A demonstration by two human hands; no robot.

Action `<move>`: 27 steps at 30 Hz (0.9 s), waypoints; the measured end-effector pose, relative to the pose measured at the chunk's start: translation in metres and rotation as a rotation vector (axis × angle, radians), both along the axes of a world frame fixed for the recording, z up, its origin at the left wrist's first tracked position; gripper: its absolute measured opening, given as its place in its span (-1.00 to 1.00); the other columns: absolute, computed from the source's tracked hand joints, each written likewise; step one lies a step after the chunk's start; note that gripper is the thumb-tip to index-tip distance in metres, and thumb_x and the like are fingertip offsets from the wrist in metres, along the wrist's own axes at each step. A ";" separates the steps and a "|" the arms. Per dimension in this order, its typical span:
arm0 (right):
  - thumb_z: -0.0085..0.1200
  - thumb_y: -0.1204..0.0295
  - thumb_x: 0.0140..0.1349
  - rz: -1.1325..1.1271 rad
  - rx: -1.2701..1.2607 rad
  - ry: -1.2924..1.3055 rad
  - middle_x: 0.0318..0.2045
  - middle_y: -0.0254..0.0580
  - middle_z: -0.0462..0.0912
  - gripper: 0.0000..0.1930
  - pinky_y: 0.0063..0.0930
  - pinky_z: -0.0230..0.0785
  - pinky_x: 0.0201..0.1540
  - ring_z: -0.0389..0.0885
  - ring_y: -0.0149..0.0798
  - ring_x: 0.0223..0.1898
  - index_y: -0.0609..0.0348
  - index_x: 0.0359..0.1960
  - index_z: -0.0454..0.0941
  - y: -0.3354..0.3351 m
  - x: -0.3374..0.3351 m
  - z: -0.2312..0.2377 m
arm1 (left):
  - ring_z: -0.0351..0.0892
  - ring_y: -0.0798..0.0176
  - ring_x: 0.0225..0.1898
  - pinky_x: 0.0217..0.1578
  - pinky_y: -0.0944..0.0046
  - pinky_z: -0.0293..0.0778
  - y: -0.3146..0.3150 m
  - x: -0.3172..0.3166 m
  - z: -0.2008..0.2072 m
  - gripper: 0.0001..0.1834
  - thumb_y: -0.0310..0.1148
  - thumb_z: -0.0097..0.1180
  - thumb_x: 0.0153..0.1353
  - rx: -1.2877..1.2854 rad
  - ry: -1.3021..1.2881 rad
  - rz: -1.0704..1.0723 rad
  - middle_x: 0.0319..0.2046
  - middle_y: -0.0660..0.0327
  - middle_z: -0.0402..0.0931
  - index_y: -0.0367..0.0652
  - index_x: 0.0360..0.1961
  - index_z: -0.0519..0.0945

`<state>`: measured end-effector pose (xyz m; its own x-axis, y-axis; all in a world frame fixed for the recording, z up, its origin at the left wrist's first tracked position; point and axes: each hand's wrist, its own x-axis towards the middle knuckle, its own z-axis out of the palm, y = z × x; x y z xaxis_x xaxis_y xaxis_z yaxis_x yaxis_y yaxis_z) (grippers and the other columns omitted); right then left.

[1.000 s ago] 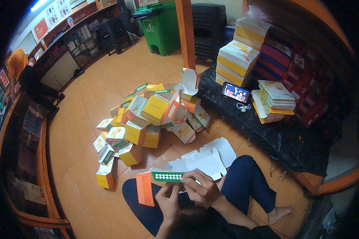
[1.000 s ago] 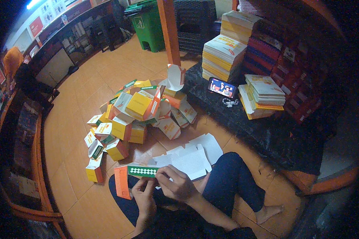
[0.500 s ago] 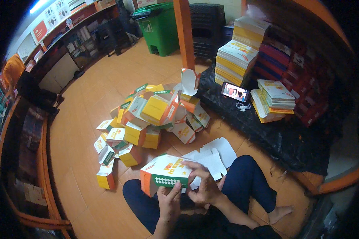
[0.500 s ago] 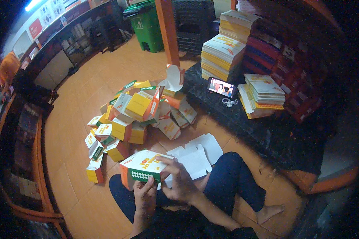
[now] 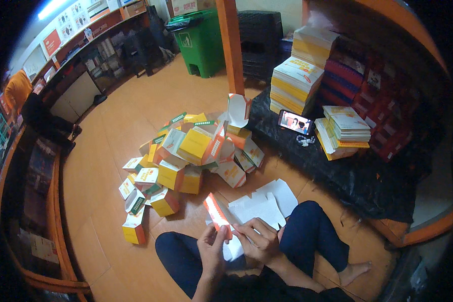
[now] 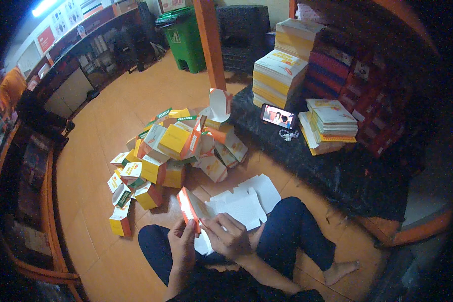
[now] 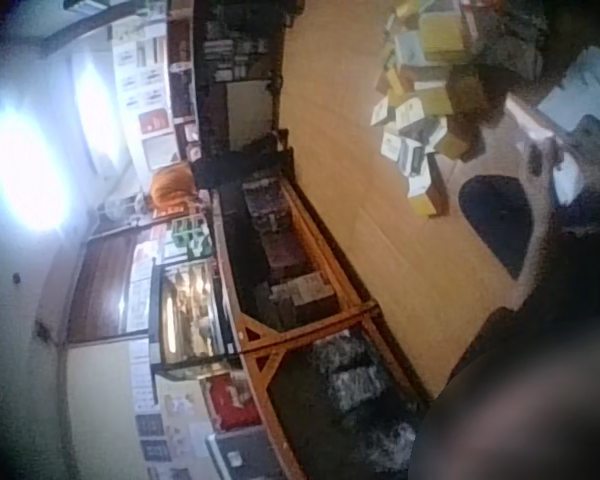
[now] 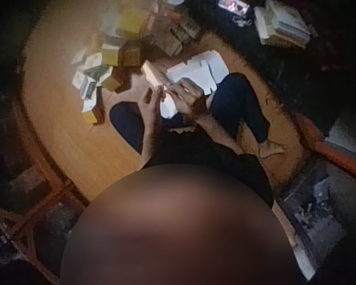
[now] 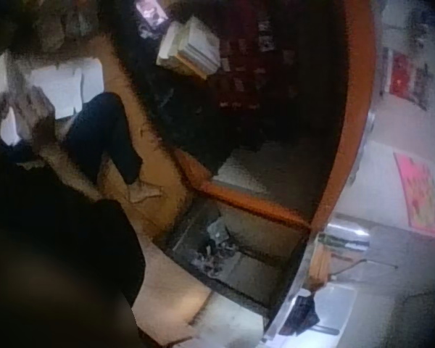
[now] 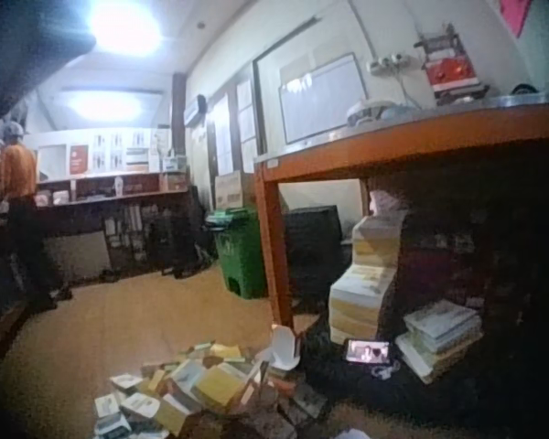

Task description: The person sits on the floor and folds flat cardboard pieces into small rectangular boxes. They repeatedly pick up a flat piece, fold the sides, and tuck the flaps to form a box, then place it on a growing pile. Another person in an orange shirt is visible in the background working at a counter.

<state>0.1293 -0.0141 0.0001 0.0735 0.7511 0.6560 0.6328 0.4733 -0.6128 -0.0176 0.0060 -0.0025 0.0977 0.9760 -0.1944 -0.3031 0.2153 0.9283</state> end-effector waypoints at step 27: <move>0.27 0.53 0.25 0.237 -0.196 0.512 -0.33 -0.14 0.67 -0.89 -0.47 0.50 -0.21 0.66 -0.31 -0.30 0.27 -0.21 0.71 -0.001 -0.008 0.010 | 0.68 0.33 -0.29 -0.22 0.42 0.56 -0.021 0.008 0.001 -0.85 -0.68 0.38 0.10 0.555 0.387 0.448 -0.35 0.12 0.69 -0.36 -0.29 0.70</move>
<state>0.1211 -0.0150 0.0099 0.1596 0.8892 0.4287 0.1248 0.4126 -0.9023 -0.0099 -0.0152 -0.0018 -0.3003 0.8705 0.3899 0.1136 -0.3732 0.9208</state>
